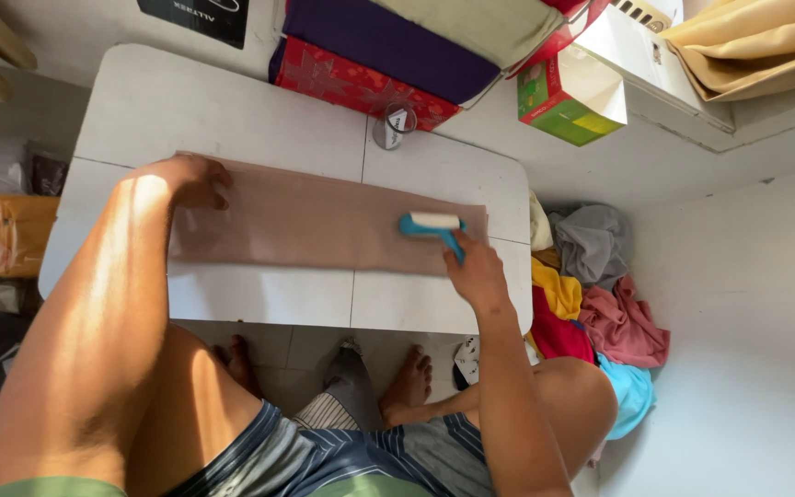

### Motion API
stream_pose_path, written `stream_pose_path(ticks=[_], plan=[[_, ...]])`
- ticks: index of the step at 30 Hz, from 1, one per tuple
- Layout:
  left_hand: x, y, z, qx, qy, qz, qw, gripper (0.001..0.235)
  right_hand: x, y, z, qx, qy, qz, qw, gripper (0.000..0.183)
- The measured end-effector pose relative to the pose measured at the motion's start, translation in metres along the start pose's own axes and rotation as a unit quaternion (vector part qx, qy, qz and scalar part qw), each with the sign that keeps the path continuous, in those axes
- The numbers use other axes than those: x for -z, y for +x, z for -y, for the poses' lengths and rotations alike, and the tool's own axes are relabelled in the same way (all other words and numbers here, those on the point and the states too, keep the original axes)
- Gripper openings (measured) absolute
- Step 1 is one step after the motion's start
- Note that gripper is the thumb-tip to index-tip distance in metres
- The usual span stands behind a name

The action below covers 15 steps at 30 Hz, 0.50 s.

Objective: The person folds a piece of light brown fabric on a white table using a lint roller to smooth it out. After folding the fabric into a compact square, the person places it into a clear plastic bag and seals it.

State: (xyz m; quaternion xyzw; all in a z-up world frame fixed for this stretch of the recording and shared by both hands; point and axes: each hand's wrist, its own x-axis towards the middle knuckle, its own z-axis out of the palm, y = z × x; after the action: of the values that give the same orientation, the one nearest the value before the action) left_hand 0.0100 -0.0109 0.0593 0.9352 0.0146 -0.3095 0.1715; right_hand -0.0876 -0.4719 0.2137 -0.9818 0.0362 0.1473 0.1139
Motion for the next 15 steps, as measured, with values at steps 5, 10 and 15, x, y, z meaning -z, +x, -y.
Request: stream_pose_path(ticks=[5, 10, 15], plan=[[0.007, -0.012, 0.002, -0.012, -0.016, 0.011, 1.000, 0.052, -0.010, 0.027, -0.002, 0.038, -0.047, -0.101, 0.993, 0.044], [0.004, -0.006, -0.002, -0.011, -0.032, 0.001, 0.999, 0.054, -0.021, -0.045, 0.071, 0.097, -0.020, -0.042, 0.994, 0.044], [-0.002, 0.003, 0.010, -0.011, -0.043, -0.007, 0.999, 0.054, -0.057, -0.024, 0.104, 0.080, -0.041, -0.030, 0.996, 0.046]])
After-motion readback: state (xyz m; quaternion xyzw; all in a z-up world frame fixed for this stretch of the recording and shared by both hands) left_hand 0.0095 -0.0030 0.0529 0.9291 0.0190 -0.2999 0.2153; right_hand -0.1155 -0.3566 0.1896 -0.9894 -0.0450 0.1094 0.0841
